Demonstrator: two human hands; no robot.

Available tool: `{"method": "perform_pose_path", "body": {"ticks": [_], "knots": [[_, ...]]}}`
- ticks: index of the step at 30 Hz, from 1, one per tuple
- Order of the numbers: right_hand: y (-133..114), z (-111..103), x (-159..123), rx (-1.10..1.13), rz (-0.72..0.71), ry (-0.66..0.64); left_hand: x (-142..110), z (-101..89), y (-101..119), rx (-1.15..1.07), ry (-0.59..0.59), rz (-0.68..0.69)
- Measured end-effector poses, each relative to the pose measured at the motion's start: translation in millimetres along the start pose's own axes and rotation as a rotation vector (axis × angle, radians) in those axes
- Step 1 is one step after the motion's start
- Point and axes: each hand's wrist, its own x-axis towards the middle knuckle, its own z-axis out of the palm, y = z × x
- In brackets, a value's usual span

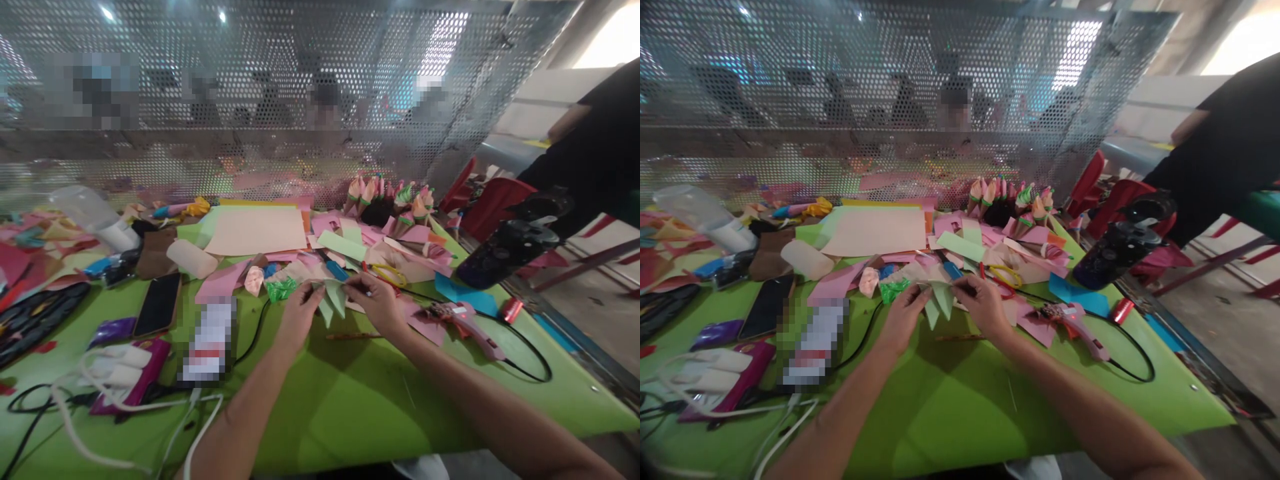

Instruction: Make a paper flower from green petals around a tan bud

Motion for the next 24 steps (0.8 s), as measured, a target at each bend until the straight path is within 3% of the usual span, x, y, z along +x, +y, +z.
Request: {"method": "perform_pose_path", "body": {"ticks": [3, 7, 11, 14, 19, 24], "knots": [[6.5, -7.1, 7.2, -0.064, -0.014, 0.028, 5.3, -8.8, 1.0, -0.001, 0.185, 0.021], [15.3, -6.8, 6.9, -0.262, -0.067, -0.198, 12.2, -19.7, 5.9, -0.046, 0.411, 0.057], [7.9, -0.1, 1.8, -0.408, -0.122, -0.353, 16.1, -20.6, 8.8, -0.077, 0.421, 0.050], [-10.2, -11.6, 8.0, -0.530, -0.145, -0.316, 17.9, -18.5, 8.9, -0.085, 0.371, 0.041], [-35.1, -80.8, 7.1, -0.631, -0.117, -0.143, 20.4, -17.7, 11.6, -0.115, 0.364, 0.029], [-27.8, -161.7, -46.8, -0.899, 0.131, 0.036, 18.5, -13.3, 15.7, -0.133, 0.374, -0.015]]}}
